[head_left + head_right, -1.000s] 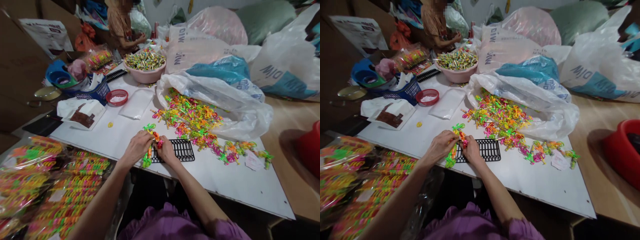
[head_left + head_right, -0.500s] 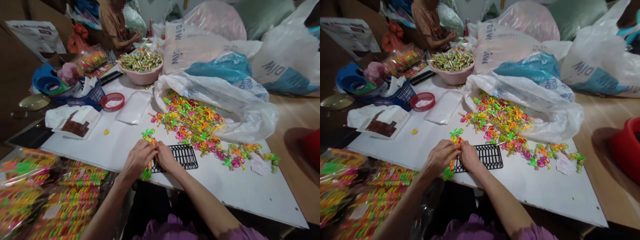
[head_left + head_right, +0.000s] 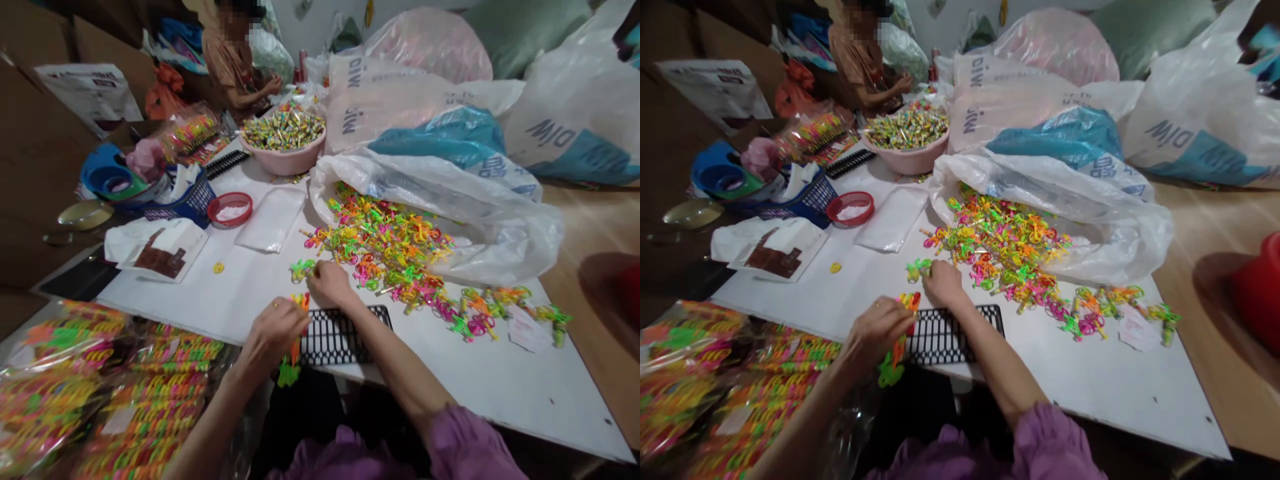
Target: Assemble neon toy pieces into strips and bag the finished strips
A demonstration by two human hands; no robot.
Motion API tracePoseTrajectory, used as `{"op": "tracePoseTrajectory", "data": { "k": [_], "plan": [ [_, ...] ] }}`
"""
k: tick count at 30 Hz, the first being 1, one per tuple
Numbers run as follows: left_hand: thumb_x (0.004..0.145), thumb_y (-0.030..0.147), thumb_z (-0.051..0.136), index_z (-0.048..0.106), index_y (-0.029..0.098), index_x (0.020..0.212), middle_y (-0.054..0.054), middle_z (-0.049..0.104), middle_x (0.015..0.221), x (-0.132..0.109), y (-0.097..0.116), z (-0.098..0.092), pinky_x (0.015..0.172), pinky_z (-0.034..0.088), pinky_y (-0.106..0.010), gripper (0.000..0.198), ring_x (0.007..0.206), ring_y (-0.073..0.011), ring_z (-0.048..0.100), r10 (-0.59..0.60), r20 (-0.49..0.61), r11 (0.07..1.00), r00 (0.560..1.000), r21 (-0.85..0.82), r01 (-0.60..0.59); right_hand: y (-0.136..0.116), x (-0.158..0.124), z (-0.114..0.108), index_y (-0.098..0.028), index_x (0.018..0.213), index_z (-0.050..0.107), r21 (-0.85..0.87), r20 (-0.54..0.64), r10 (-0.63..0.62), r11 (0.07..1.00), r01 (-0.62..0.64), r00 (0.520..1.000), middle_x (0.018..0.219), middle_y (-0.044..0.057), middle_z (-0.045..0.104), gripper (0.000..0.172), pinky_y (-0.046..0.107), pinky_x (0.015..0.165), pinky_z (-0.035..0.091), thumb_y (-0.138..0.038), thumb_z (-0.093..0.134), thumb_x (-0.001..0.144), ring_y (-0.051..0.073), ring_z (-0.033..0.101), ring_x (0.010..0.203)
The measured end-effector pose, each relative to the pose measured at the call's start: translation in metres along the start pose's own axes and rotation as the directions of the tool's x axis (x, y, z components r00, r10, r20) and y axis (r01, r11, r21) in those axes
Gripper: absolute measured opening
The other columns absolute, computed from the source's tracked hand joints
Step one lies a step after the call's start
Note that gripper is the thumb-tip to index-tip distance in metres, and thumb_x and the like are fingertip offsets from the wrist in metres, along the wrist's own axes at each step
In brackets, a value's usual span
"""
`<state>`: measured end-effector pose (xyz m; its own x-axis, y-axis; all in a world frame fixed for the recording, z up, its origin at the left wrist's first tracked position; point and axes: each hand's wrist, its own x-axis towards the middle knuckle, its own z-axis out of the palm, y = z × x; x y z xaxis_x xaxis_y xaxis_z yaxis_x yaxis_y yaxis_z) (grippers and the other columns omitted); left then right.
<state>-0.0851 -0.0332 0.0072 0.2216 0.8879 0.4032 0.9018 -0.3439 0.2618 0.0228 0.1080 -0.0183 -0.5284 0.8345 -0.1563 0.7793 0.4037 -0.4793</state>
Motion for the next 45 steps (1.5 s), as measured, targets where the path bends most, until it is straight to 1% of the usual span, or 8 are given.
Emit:
{"op": "tracePoseTrajectory", "data": {
  "k": [7,15,20,24,30,37,41,45],
  "plan": [
    [0.088,0.031,0.050,0.063,0.016,0.082,-0.003,0.061,0.079,0.030,-0.026,0.014,0.077,0.045,-0.030,0.020,0.080,-0.0164,0.054,-0.125,-0.055,0.990,0.991,0.056,0.128,0.027,-0.068,0.006,-0.017,0.087,0.055,0.527,0.002,-0.054,0.849,0.045,0.999,0.073,0.000,0.061,0.018,0.022,0.058,0.038,-0.032,0.051,0.078,0.012,0.055,0.062],
    [0.088,0.023,0.049,0.061,0.017,0.097,-0.005,0.062,0.090,0.012,-0.005,-0.014,0.083,0.046,-0.029,0.017,0.090,-0.0148,0.056,-0.250,-0.190,0.968,0.949,-0.081,0.239,0.004,-0.093,0.049,-0.020,0.084,0.053,0.484,-0.089,-0.048,0.871,0.085,0.995,0.084,0.002,0.059,0.010,0.024,0.067,0.040,-0.027,0.049,0.079,0.015,0.055,0.076],
    [0.085,0.023,0.052,0.056,0.017,0.108,-0.006,0.061,0.099,-0.022,0.023,-0.013,0.085,0.047,-0.029,0.023,0.096,-0.0163,0.054,-0.174,-0.003,0.980,0.985,-0.103,0.172,0.006,-0.105,0.051,-0.020,0.082,0.048,0.302,-0.107,-0.137,0.939,0.164,0.985,0.083,0.003,0.053,0.010,0.023,0.065,0.037,-0.014,0.042,0.076,0.015,0.051,0.074],
    [0.086,0.023,0.052,0.054,0.018,0.109,-0.005,0.060,0.097,-0.029,0.037,-0.005,0.087,0.047,-0.032,0.024,0.095,-0.0170,0.054,-0.165,-0.003,0.982,0.986,-0.089,0.164,0.008,-0.112,0.047,-0.021,0.082,0.046,0.187,-0.029,-0.196,0.962,0.198,0.980,0.084,0.003,0.052,0.015,0.024,0.064,0.036,-0.010,0.042,0.072,0.016,0.049,0.073],
    [0.087,0.018,0.049,0.057,0.018,0.101,-0.004,0.061,0.087,-0.025,0.037,0.000,0.083,0.049,-0.030,0.016,0.087,-0.0158,0.057,-0.140,-0.095,0.989,0.986,-0.051,0.136,-0.004,-0.104,0.039,-0.018,0.089,0.048,0.103,0.097,-0.220,0.972,0.210,0.971,0.087,0.005,0.055,0.014,0.025,0.065,0.036,-0.012,0.044,0.077,0.016,0.051,0.074],
    [0.089,0.021,0.046,0.059,0.021,0.098,-0.002,0.063,0.086,-0.034,0.039,0.000,0.081,0.048,-0.028,0.016,0.086,-0.0143,0.059,-0.075,-0.121,0.997,0.990,-0.020,0.074,0.023,-0.084,0.011,-0.017,0.086,0.058,0.303,0.220,-0.384,0.901,0.311,0.897,0.078,0.001,0.060,0.010,0.020,0.061,0.036,-0.016,0.053,0.078,0.012,0.054,0.069],
    [0.086,0.029,0.051,0.056,0.020,0.108,-0.005,0.061,0.098,-0.019,0.023,-0.013,0.084,0.046,-0.031,0.024,0.095,-0.0178,0.056,-0.099,-0.200,0.995,0.975,-0.003,0.101,0.027,-0.035,-0.016,-0.015,0.097,0.058,-0.043,-0.038,-0.128,0.991,0.126,0.991,0.090,0.008,0.063,0.018,0.025,0.070,0.039,-0.021,0.045,0.086,0.017,0.057,0.081],
    [0.086,0.027,0.050,0.056,0.017,0.108,-0.007,0.059,0.097,0.012,0.006,-0.016,0.080,0.045,-0.032,0.025,0.091,-0.0191,0.055,-0.155,-0.131,0.985,0.979,0.061,0.164,0.024,0.006,-0.025,-0.004,0.119,0.046,-0.358,-0.143,0.016,0.931,-0.067,0.990,0.100,0.019,0.059,0.034,0.030,0.072,0.042,-0.015,0.035,0.089,0.023,0.058,0.090]
  ]
}}
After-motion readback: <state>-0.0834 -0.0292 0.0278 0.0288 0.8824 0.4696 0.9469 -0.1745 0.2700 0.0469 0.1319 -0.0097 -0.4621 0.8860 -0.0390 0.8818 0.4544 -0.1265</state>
